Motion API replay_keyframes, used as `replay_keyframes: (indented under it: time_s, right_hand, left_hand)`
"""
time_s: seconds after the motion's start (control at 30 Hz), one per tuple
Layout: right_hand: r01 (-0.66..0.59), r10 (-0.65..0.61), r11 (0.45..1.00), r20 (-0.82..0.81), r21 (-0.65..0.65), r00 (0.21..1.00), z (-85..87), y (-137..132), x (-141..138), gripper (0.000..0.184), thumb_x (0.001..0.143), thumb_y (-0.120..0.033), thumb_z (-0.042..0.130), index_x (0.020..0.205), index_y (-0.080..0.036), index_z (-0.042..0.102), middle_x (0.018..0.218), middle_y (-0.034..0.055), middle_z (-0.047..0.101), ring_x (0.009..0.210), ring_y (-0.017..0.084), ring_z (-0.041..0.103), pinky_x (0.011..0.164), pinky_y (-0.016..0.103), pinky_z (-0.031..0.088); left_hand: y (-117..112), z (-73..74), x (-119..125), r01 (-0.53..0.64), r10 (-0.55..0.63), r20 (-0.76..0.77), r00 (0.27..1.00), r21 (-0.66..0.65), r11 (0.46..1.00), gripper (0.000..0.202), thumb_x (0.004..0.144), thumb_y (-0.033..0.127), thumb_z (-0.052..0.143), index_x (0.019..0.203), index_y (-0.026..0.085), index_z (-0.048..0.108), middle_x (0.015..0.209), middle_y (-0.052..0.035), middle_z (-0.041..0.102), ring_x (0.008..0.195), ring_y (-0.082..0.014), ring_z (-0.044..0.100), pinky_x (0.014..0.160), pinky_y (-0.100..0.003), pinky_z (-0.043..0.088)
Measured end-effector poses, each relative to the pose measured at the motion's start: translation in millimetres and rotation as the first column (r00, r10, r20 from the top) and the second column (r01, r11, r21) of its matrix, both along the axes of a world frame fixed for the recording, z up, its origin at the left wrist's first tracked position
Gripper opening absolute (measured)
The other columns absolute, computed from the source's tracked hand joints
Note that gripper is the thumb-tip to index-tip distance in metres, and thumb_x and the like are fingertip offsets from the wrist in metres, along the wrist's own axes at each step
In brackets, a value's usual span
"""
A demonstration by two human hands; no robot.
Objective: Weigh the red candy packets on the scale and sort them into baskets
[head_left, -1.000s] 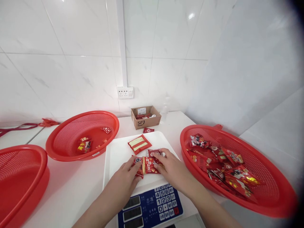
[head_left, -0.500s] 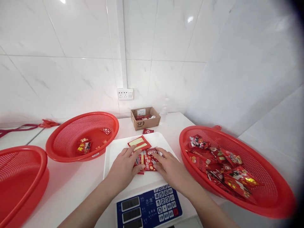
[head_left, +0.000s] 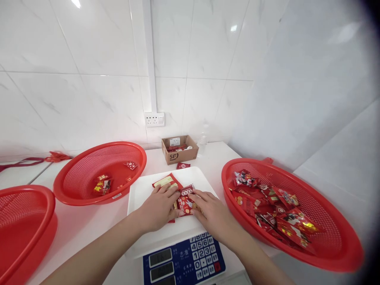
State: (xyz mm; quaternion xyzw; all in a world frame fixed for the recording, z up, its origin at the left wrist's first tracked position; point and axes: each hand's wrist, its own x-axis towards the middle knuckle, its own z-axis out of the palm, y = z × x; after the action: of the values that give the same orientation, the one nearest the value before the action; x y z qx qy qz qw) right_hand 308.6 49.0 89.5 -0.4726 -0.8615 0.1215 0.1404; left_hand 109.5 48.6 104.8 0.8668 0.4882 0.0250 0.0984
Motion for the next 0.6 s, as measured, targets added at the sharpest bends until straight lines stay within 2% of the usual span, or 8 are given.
replay_keyframes:
  time_s: [0.2, 0.3, 0.37, 0.43, 0.5, 0.57, 0.6]
  right_hand:
    - [-0.058, 0.057, 0.998, -0.060, -0.012, 0.997, -3.4, 0, -12, 0.041, 0.083, -0.015, 0.048, 0.123, -0.016, 0.056, 0.129, 0.0098, 0.054, 0.115, 0.026, 0.049, 0.097, 0.043, 0.041]
    - [-0.094, 0.090, 0.995, -0.128, -0.022, 0.988, -1.4, -3, -14, 0.040, 0.083, -0.017, 0.050, 0.122, -0.019, 0.057, 0.128, 0.0076, 0.056, 0.114, 0.024, 0.050, 0.097, 0.041, 0.042]
    - [-0.077, 0.073, 0.997, -0.175, -0.015, 0.982, 0.4, -4, -9, 0.038, 0.084, -0.020, 0.050, 0.121, -0.020, 0.058, 0.127, 0.0083, 0.056, 0.114, 0.024, 0.051, 0.097, 0.041, 0.042]
    - [-0.038, 0.038, 0.999, -0.242, 0.006, 0.970, 1.0, -7, -2, 0.035, 0.086, -0.025, 0.049, 0.119, -0.021, 0.059, 0.124, 0.0095, 0.058, 0.113, 0.024, 0.053, 0.096, 0.042, 0.043]
    - [-0.011, 0.019, 1.000, -0.334, 0.026, 0.942, 0.1, -12, 8, 0.033, 0.088, -0.030, 0.047, 0.117, -0.022, 0.060, 0.120, 0.0099, 0.060, 0.111, 0.023, 0.054, 0.095, 0.043, 0.044]
    - [0.005, 0.000, 1.000, -0.413, 0.011, 0.911, -1.2, -20, 18, 0.031, 0.089, -0.033, 0.046, 0.114, -0.022, 0.061, 0.115, 0.0092, 0.063, 0.107, 0.022, 0.057, 0.090, 0.039, 0.048]
    - [0.016, -0.021, 1.000, -0.432, -0.013, 0.902, -1.4, -25, 22, 0.030, 0.089, -0.034, 0.046, 0.113, -0.023, 0.060, 0.113, 0.0087, 0.064, 0.103, 0.021, 0.059, 0.086, 0.037, 0.050]
  left_hand:
    - [-13, -3.3, 2, -0.113, 0.117, -0.052, 0.992, 0.071, 0.991, 0.060, 0.087, 0.053, 0.042, 0.135, 0.017, 0.040, 0.139, -0.0123, 0.042, 0.126, -0.0332, 0.038, 0.100, -0.054, 0.033]
    - [-14, -3.7, -1, -0.119, 0.125, -0.051, 0.991, 0.098, 0.988, 0.057, 0.087, 0.051, 0.043, 0.133, 0.017, 0.042, 0.138, -0.0133, 0.043, 0.124, -0.0337, 0.041, 0.098, -0.055, 0.035]
    - [-16, 2.6, -1, -0.095, 0.097, -0.006, 0.995, 0.129, 0.987, 0.052, 0.088, 0.048, 0.045, 0.130, 0.017, 0.045, 0.136, -0.0135, 0.045, 0.123, -0.0330, 0.042, 0.097, -0.055, 0.037]
    - [-24, 17.0, 3, -0.029, 0.009, 0.096, 0.995, 0.206, 0.978, 0.044, 0.088, 0.043, 0.046, 0.124, 0.017, 0.050, 0.131, -0.0133, 0.050, 0.121, -0.0307, 0.044, 0.097, -0.052, 0.039]
    - [-39, 36.3, 10, 0.083, -0.159, 0.237, 0.958, 0.302, 0.950, 0.036, 0.090, 0.038, 0.044, 0.119, 0.018, 0.052, 0.124, -0.0117, 0.057, 0.117, -0.0265, 0.049, 0.097, -0.048, 0.042]
    - [-59, 52.8, 18, 0.239, -0.351, 0.368, 0.861, 0.315, 0.918, 0.036, 0.092, 0.035, 0.041, 0.124, 0.021, 0.047, 0.119, -0.0071, 0.060, 0.113, -0.0192, 0.053, 0.098, -0.037, 0.043]
    - [-71, 57.7, 21, 0.308, -0.446, 0.433, 0.783, 0.352, 0.884, 0.035, 0.094, 0.035, 0.036, 0.126, 0.023, 0.046, 0.113, -0.0041, 0.064, 0.108, -0.0159, 0.057, 0.097, -0.032, 0.045]
